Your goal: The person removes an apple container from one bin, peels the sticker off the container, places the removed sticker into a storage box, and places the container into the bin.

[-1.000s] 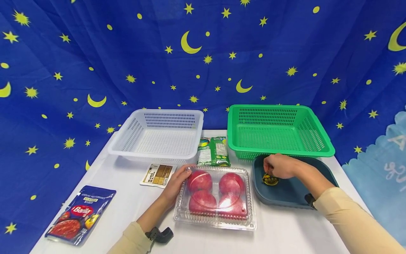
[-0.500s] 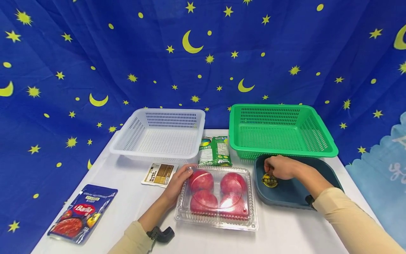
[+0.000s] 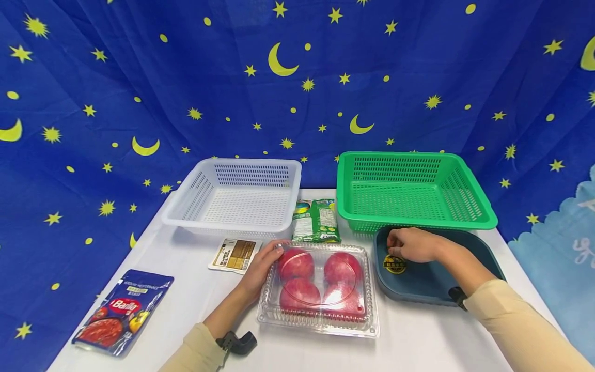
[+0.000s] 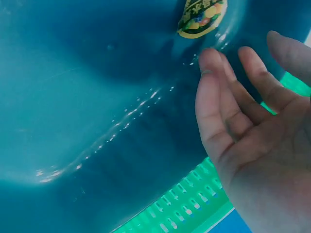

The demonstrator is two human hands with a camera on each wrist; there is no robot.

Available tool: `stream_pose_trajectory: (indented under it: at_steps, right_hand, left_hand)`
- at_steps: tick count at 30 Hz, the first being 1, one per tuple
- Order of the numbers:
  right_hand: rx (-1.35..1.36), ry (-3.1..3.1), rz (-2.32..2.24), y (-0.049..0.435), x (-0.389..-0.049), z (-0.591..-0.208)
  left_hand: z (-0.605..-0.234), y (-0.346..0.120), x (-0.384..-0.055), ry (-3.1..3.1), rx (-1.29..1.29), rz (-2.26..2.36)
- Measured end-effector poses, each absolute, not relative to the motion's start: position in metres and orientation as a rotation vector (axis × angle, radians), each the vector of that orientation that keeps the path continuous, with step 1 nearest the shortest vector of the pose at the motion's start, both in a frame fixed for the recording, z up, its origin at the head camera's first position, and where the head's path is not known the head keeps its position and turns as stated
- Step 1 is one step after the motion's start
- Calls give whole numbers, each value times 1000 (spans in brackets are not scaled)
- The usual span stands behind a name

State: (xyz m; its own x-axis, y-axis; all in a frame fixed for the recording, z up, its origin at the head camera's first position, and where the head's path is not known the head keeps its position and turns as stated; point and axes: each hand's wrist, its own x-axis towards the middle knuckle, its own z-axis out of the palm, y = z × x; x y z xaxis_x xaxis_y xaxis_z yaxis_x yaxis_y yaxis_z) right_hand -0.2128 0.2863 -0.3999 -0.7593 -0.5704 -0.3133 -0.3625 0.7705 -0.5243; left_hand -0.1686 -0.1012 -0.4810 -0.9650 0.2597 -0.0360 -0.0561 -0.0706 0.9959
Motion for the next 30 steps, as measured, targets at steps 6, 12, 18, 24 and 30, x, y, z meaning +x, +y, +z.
stream_pose_trajectory:
  at_steps: [6, 12, 18, 24, 30]
  right_hand:
    - [-719, 2495, -631, 286, -207, -393]
    - [-727, 2506, -668, 285, -198, -383]
    - [-743, 2516, -745, 281, -187, -377]
    - [-774, 2560, -868, 274, -181, -378]
    - [-749, 2622, -981, 261, -173, -380]
  left_hand:
    - [-481, -101, -168, 1990, 245, 2141]
    - [-481, -99, -169, 1996, 261, 2129]
    - [-482, -98, -170, 2005, 264, 2140]
    - [-483, -100, -168, 2006, 246, 2141]
    - [-484, -101, -167, 1994, 242, 2153]
